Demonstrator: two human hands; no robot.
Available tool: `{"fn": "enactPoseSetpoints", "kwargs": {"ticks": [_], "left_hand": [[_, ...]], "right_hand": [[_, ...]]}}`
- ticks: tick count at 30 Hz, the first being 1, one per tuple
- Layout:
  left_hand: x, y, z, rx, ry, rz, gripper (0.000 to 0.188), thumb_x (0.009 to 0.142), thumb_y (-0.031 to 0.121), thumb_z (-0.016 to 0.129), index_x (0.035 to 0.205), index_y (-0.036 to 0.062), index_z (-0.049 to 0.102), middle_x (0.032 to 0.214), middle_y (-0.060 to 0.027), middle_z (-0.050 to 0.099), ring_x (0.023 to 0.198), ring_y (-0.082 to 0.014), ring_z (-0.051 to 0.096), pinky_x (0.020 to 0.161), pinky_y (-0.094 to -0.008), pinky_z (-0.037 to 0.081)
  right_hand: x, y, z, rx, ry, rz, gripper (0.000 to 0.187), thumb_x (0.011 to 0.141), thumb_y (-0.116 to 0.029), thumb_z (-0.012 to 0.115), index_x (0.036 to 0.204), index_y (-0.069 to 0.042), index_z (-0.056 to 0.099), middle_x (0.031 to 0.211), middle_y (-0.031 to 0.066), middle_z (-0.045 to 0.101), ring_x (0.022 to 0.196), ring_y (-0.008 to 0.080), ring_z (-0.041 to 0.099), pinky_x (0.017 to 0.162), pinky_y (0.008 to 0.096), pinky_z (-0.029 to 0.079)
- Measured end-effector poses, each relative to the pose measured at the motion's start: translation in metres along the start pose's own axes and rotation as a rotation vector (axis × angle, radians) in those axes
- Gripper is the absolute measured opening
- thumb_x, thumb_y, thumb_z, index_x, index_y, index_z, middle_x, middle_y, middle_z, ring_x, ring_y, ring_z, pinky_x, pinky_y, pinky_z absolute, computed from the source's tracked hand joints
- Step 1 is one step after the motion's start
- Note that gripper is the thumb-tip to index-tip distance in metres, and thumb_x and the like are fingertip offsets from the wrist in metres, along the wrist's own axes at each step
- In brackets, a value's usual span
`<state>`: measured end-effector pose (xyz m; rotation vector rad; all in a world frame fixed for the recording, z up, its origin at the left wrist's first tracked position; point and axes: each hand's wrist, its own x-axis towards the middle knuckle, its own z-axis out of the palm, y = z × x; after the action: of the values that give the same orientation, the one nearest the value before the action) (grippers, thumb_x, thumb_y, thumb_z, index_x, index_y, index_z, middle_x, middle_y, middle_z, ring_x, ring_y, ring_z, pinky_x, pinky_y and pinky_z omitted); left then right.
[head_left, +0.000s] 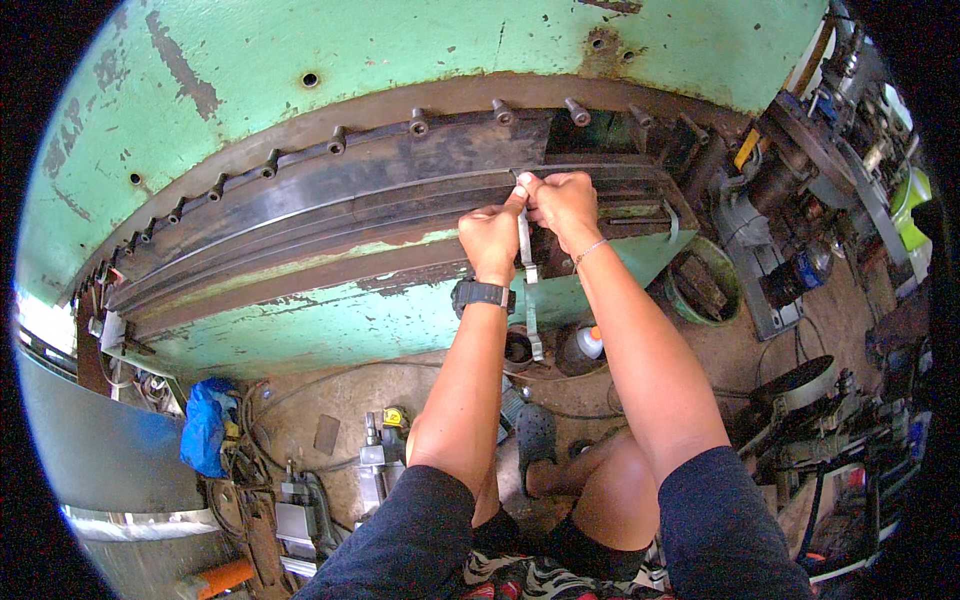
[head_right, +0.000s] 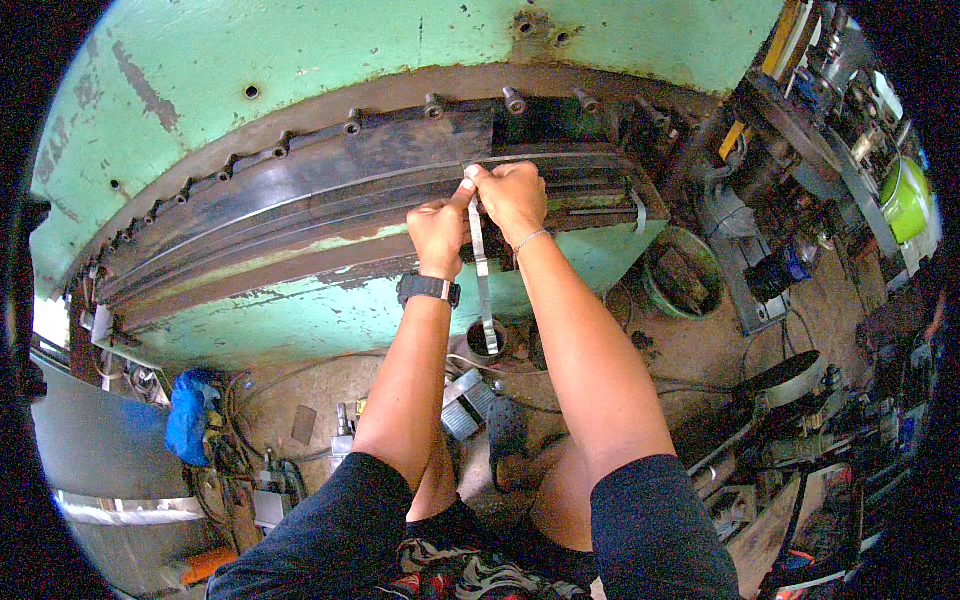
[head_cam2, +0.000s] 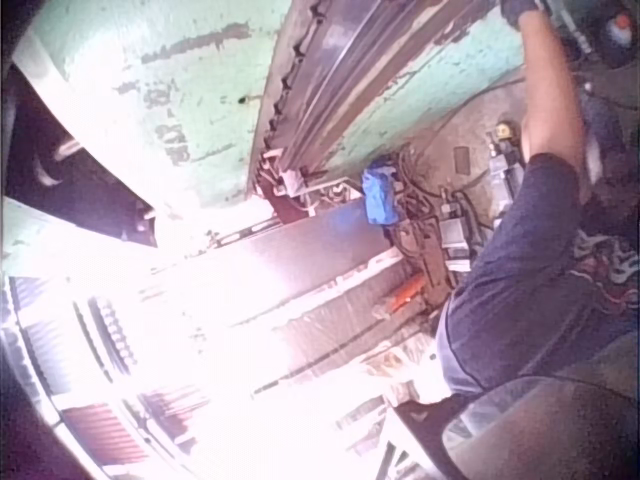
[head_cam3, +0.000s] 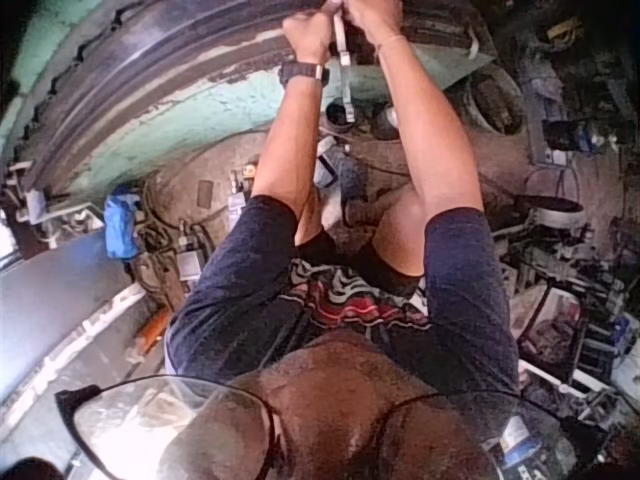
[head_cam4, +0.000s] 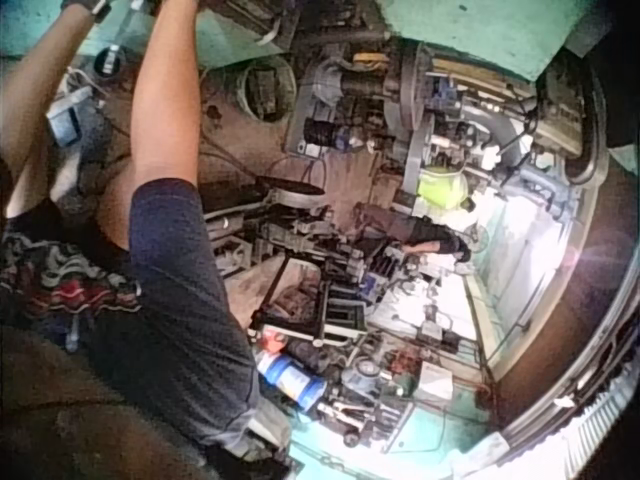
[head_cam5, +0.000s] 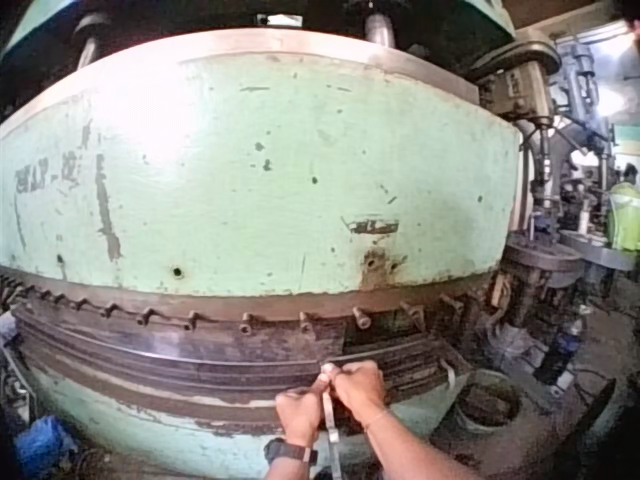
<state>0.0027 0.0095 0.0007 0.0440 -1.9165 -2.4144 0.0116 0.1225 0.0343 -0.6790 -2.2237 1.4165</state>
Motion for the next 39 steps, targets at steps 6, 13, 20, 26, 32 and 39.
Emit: {"fn": "enactPoseSetpoints", "kwargs": {"ticks": [6, 13, 20, 26, 32, 39], "left_hand": [[-0.002, 0.002, 0.001, 0.031, 0.031, 0.024, 0.047, 0.086, 0.024, 0.087, 0.054, 0.0058, 0.057, 0.056, -0.0005, 0.055, 0.047, -0.0089, 0.045, 0.042, -0.0292, 0.036], [0.000, 0.002, 0.000, 0.033, 0.007, -0.034, 0.053, 0.080, 0.037, 0.089, 0.056, -0.0042, 0.065, 0.051, -0.0066, 0.057, 0.052, -0.0148, 0.046, 0.054, -0.0392, 0.044], [0.005, -0.002, 0.001, -0.050, -0.046, -0.044, 0.043, 0.088, 0.021, 0.085, 0.058, 0.0084, 0.056, 0.060, 0.0003, 0.055, 0.046, -0.0089, 0.045, 0.040, -0.0278, 0.033], [0.006, -0.004, 0.000, -0.017, -0.028, -0.062, 0.052, 0.082, 0.032, 0.088, 0.053, -0.0028, 0.063, 0.051, -0.0025, 0.056, 0.051, -0.0130, 0.047, 0.052, -0.0366, 0.043], [0.008, -0.005, -0.002, 0.005, -0.021, -0.086, 0.050, 0.081, 0.033, 0.089, 0.055, -0.0027, 0.065, 0.053, -0.0037, 0.058, 0.052, -0.0130, 0.049, 0.054, -0.0365, 0.045], [0.008, -0.004, -0.001, 0.021, -0.009, -0.112, 0.052, 0.080, 0.035, 0.088, 0.055, -0.0031, 0.064, 0.053, -0.0037, 0.057, 0.054, -0.0133, 0.049, 0.055, -0.0375, 0.045]], "right_hand": [[-0.003, -0.003, 0.001, -0.017, 0.021, -0.064, 0.034, 0.092, -0.025, 0.079, 0.077, 0.004, 0.073, 0.073, 0.0101, 0.073, 0.057, 0.0143, 0.068, 0.049, 0.0300, 0.055], [-0.001, -0.001, -0.002, -0.019, 0.021, -0.039, 0.046, 0.085, -0.046, 0.079, 0.063, -0.007, 0.072, 0.064, 0.0134, 0.070, 0.062, 0.0333, 0.070, 0.064, 0.0451, 0.054], [0.001, -0.002, -0.001, -0.023, 0.046, -0.038, 0.044, 0.085, -0.045, 0.080, 0.065, -0.006, 0.074, 0.064, 0.0133, 0.071, 0.062, 0.0299, 0.071, 0.065, 0.0440, 0.054], [0.000, 0.001, 0.000, -0.013, 0.037, -0.010, 0.043, 0.084, -0.045, 0.080, 0.066, -0.007, 0.075, 0.065, 0.0135, 0.072, 0.063, 0.0301, 0.071, 0.066, 0.0439, 0.055], [-0.002, -0.001, 0.000, -0.023, 0.019, -0.010, 0.043, 0.085, -0.045, 0.080, 0.065, -0.007, 0.075, 0.064, 0.0133, 0.071, 0.061, 0.0302, 0.071, 0.064, 0.0433, 0.055], [-0.002, -0.002, 0.001, 0.002, -0.001, 0.000, 0.043, 0.085, -0.045, 0.080, 0.065, -0.008, 0.074, 0.063, 0.0107, 0.071, 0.061, 0.0283, 0.070, 0.063, 0.0429, 0.054]]}}
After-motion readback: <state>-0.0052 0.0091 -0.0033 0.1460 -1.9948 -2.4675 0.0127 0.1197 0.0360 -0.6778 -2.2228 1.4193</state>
